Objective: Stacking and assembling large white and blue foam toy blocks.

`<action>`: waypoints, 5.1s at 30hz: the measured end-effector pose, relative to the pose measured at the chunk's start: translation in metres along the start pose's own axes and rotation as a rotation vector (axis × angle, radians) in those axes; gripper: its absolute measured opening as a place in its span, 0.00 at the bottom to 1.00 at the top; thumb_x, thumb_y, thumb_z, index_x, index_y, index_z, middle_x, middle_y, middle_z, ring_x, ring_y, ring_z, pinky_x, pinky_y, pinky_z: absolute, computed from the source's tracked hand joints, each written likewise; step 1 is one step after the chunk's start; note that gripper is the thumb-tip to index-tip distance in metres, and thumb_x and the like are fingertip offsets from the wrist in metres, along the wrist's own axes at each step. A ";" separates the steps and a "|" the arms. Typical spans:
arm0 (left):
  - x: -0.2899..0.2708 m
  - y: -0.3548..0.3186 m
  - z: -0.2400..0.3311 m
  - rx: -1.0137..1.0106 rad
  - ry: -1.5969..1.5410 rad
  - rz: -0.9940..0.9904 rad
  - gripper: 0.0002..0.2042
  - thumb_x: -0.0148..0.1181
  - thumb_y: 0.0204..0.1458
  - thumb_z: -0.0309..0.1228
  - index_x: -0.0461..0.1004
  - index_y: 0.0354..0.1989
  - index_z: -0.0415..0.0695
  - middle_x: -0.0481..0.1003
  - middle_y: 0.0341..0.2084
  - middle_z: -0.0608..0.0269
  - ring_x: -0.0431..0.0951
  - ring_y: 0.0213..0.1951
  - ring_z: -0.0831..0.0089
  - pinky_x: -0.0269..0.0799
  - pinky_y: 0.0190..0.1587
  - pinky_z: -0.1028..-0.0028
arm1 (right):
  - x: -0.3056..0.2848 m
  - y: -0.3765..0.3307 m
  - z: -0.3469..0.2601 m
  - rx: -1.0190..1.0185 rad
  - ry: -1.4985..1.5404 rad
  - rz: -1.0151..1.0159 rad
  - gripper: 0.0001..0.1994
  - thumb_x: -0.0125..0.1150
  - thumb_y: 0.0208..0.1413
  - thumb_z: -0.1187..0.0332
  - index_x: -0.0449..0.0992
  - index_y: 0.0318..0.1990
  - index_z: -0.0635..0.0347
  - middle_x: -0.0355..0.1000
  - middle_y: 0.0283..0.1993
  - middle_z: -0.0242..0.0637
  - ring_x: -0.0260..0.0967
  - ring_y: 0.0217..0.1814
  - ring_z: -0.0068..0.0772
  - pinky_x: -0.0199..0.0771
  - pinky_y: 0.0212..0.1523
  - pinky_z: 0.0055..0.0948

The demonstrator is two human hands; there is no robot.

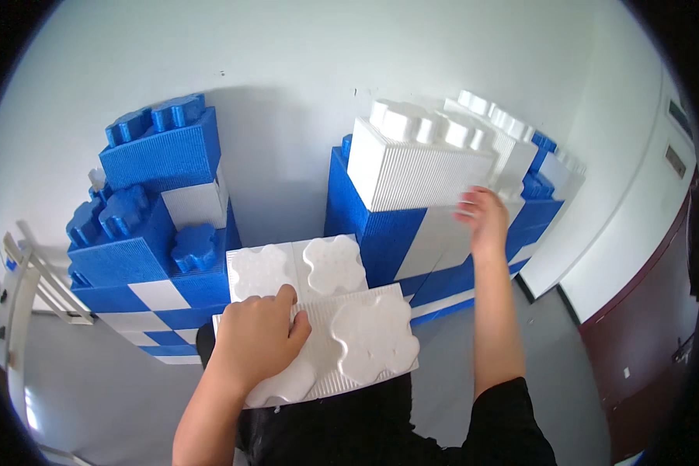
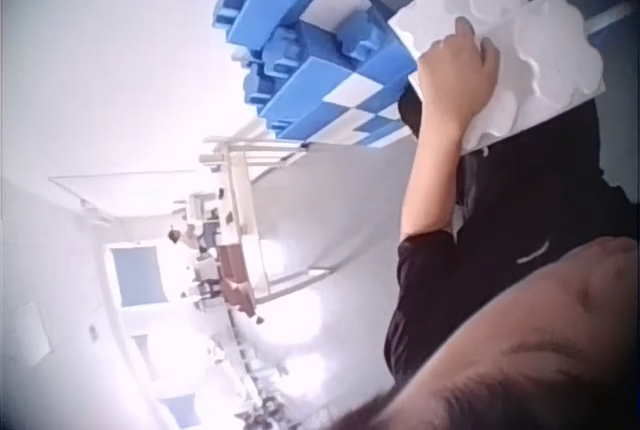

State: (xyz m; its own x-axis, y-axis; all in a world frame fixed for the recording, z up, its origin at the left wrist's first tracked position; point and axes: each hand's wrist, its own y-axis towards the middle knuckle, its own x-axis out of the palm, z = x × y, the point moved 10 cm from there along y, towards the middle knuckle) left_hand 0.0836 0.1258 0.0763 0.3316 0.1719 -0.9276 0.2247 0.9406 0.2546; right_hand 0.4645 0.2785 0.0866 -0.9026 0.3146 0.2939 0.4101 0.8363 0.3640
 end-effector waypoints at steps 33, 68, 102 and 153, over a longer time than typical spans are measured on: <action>-0.001 -0.001 0.014 0.055 0.002 0.003 0.10 0.53 0.50 0.34 0.72 0.36 0.42 0.75 0.17 0.56 0.77 0.24 0.55 0.71 0.29 0.59 | -0.156 0.165 -0.039 0.008 0.560 0.331 0.25 0.34 0.64 0.56 0.63 0.62 0.62 0.62 0.64 0.44 0.58 0.66 0.44 0.62 0.62 0.51; 0.041 0.000 -0.142 -0.099 -1.601 0.367 0.37 0.40 0.57 0.61 0.59 0.64 0.43 0.68 0.57 0.54 0.70 0.57 0.61 0.62 0.61 0.62 | 0.096 -0.095 0.112 0.501 0.216 -0.474 0.25 0.48 0.64 0.56 0.62 0.63 0.63 0.67 0.61 0.40 0.68 0.58 0.36 0.69 0.58 0.37; 0.040 -0.028 -0.120 -0.158 -1.714 0.423 0.38 0.57 0.45 0.26 0.53 0.68 0.36 0.62 0.63 0.49 0.61 0.65 0.62 0.52 0.67 0.67 | 0.092 -0.182 0.062 0.480 0.145 -0.439 0.27 0.61 0.50 0.63 0.69 0.57 0.69 0.74 0.47 0.41 0.73 0.46 0.30 0.70 0.49 0.25; 0.115 -0.052 -0.129 -0.356 -1.689 -0.018 0.47 0.59 0.43 0.39 0.41 0.71 0.41 0.57 0.63 0.50 0.60 0.63 0.58 0.58 0.63 0.64 | 0.085 -0.195 0.100 0.636 0.357 -0.519 0.27 0.62 0.52 0.60 0.66 0.57 0.66 0.73 0.48 0.44 0.75 0.45 0.35 0.76 0.47 0.32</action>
State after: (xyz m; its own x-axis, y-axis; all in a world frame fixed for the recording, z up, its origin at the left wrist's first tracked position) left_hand -0.0081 0.1349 -0.0787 0.9028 -0.0928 0.4199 0.1187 0.9923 -0.0359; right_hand 0.2946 0.1872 -0.0483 -0.8159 -0.2421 0.5251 -0.2846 0.9587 -0.0001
